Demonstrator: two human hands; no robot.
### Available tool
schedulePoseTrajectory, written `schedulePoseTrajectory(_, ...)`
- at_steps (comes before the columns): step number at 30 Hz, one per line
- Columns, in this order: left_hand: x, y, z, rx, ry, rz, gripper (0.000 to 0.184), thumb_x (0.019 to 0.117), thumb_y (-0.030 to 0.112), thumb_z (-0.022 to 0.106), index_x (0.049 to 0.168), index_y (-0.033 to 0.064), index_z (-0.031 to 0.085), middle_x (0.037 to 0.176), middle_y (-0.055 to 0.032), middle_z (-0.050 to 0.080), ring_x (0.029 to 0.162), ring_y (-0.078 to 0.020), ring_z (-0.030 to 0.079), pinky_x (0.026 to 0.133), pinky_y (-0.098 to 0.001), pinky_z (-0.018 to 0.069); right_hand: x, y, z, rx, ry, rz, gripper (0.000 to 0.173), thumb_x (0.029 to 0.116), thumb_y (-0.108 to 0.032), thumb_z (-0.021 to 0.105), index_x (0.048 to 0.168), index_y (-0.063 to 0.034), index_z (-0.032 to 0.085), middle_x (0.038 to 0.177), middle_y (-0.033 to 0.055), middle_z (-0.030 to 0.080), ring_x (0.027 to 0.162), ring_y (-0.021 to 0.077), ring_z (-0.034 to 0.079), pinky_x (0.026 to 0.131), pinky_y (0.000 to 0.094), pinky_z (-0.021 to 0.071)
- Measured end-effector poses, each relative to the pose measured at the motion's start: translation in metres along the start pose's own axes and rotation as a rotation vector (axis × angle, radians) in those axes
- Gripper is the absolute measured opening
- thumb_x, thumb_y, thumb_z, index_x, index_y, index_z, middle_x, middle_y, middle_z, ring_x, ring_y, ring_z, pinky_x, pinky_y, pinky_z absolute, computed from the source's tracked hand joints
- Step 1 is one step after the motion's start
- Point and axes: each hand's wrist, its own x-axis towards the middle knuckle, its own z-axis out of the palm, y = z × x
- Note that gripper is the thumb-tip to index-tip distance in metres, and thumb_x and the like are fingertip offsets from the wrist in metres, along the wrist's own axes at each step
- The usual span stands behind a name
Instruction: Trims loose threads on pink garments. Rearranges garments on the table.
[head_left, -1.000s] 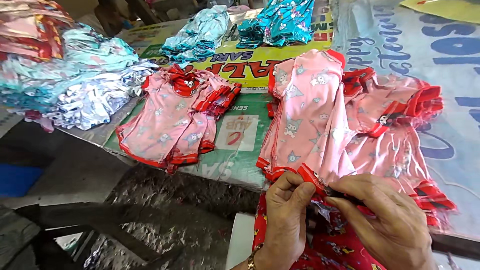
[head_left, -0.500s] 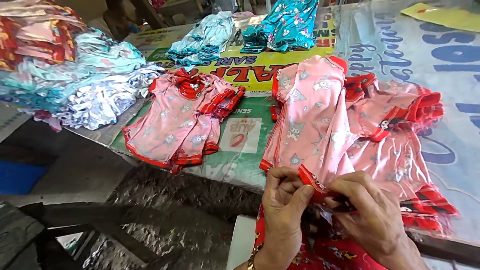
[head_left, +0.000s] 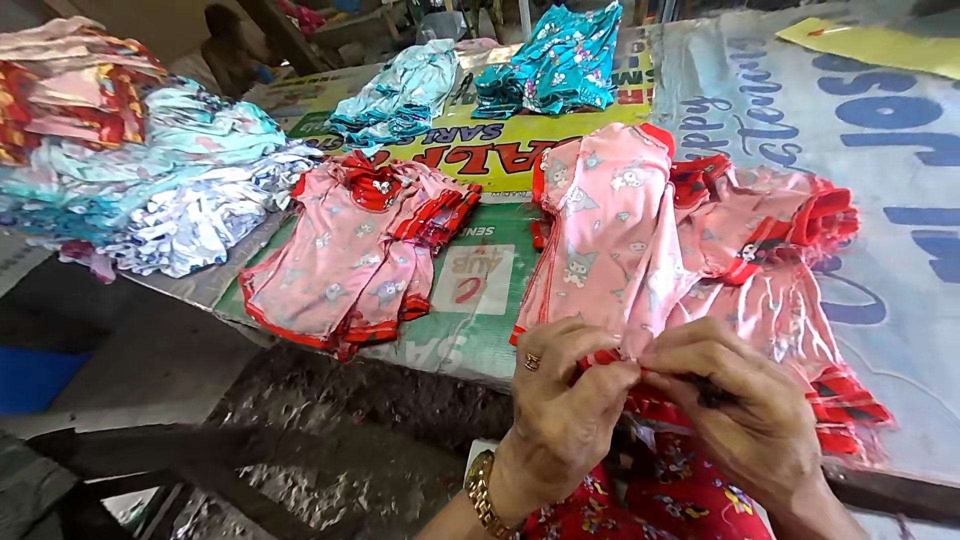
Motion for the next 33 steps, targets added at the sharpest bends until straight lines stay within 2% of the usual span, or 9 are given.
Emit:
schedulePoseTrajectory(7,0.003,-0.002,0.003,-0.097,0.014,0.044,0.004,0.1007,0.011,0.061,0.099,0.0110,0.065,0.108,-0.0033,0.071,0.114,-0.0168,0.063,0.105,-0.0359,0.0465,-0.011,-0.026,-0.018,-0.012,0.039,-0.093,0.014,0.1054,-0.027,0.059,0.100,-0.0145,0.062,0.100,-0.0044,0.062,0.098,-0.0010,0.061,0.086,0.0122,0.0494)
schedulePoseTrajectory(10,0.005,-0.005,0.002,-0.262,-0.013,-0.045,0.005,0.1012,0.013,0.062,0.100,0.0090,0.065,0.108,-0.0054,0.072,0.115,-0.0168,0.064,0.106,-0.0370,0.0478,-0.013,-0.020,-0.019,-0.001,0.055,-0.083,0.031,0.1096,-0.035,0.048,0.088,-0.0131,0.054,0.085,-0.0018,0.057,0.083,0.0016,0.059,0.075,0.0151,0.0481)
schedulePoseTrajectory(13,0.010,-0.004,0.001,-0.459,-0.049,-0.124,0.004,0.0993,0.010,0.064,0.100,0.0059,0.064,0.112,-0.0095,0.071,0.118,-0.0186,0.064,0.104,-0.0352,0.0516,-0.012,-0.003,-0.008,-0.179,0.036,0.007,0.031,0.1039,-0.040,0.060,0.098,-0.0099,0.058,0.097,0.0028,0.062,0.088,0.0013,0.062,0.074,0.0132,0.0506)
schedulePoseTrajectory(15,0.013,-0.004,0.001,-0.564,-0.064,-0.166,0.004,0.0983,0.007,0.063,0.100,0.0038,0.064,0.113,-0.0104,0.071,0.117,-0.0177,0.065,0.102,-0.0329,0.0534,-0.012,0.005,-0.001,-0.248,-0.001,0.046,0.022,0.0999,-0.030,0.065,0.107,-0.0094,0.062,0.106,0.0065,0.065,0.089,0.0029,0.063,0.071,0.0139,0.0502)
schedulePoseTrajectory(17,0.016,-0.005,-0.001,-0.656,-0.072,-0.225,0.004,0.0977,0.005,0.062,0.101,0.0028,0.064,0.108,-0.0094,0.072,0.111,-0.0152,0.067,0.097,-0.0306,0.0557,-0.012,0.010,-0.003,-0.066,-0.048,0.081,0.013,0.1029,-0.021,0.060,0.103,-0.0091,0.063,0.102,0.0027,0.065,0.093,0.0005,0.062,0.077,0.0124,0.0512)
schedulePoseTrajectory(20,0.021,-0.007,-0.006,-0.815,-0.099,-0.415,0.008,0.0986,0.003,0.061,0.105,0.0064,0.064,0.101,-0.0012,0.071,0.098,-0.0064,0.068,0.088,-0.0245,0.0570,-0.009,0.013,-0.016,0.225,-0.087,0.164,0.021,0.1069,-0.026,0.056,0.100,-0.0092,0.067,0.095,-0.0047,0.066,0.088,-0.0047,0.060,0.075,0.0097,0.0494)
schedulePoseTrajectory(23,0.025,-0.009,-0.008,-0.985,-0.127,-0.589,0.009,0.0991,0.005,0.062,0.106,0.0091,0.064,0.097,0.0013,0.071,0.089,-0.0046,0.068,0.084,-0.0246,0.0575,-0.006,0.012,-0.021,0.125,-0.067,0.229,0.021,0.1050,-0.024,0.056,0.097,-0.0088,0.067,0.091,-0.0066,0.065,0.081,-0.0081,0.058,0.070,0.0067,0.0478)
schedulePoseTrajectory(30,0.029,0.005,-0.008,-0.842,-0.120,-0.487,0.010,0.0994,0.002,0.060,0.109,0.0060,0.062,0.100,0.0010,0.071,0.094,-0.0042,0.069,0.086,-0.0232,0.0575,0.005,-0.005,-0.019,-0.019,0.024,0.208,0.033,0.1014,-0.042,0.063,0.109,-0.0102,0.071,0.096,-0.0064,0.067,0.084,-0.0075,0.059,0.072,0.0082,0.0486)
schedulePoseTrajectory(33,0.030,0.011,-0.006,-0.757,-0.119,-0.442,0.010,0.0980,-0.001,0.060,0.107,0.0031,0.062,0.100,0.0002,0.070,0.093,-0.0038,0.068,0.086,-0.0225,0.0576,0.012,-0.009,-0.014,0.035,0.011,0.161,0.023,0.0988,-0.032,0.069,0.105,-0.0111,0.074,0.097,-0.0051,0.067,0.087,-0.0050,0.061,0.074,0.0085,0.0509)
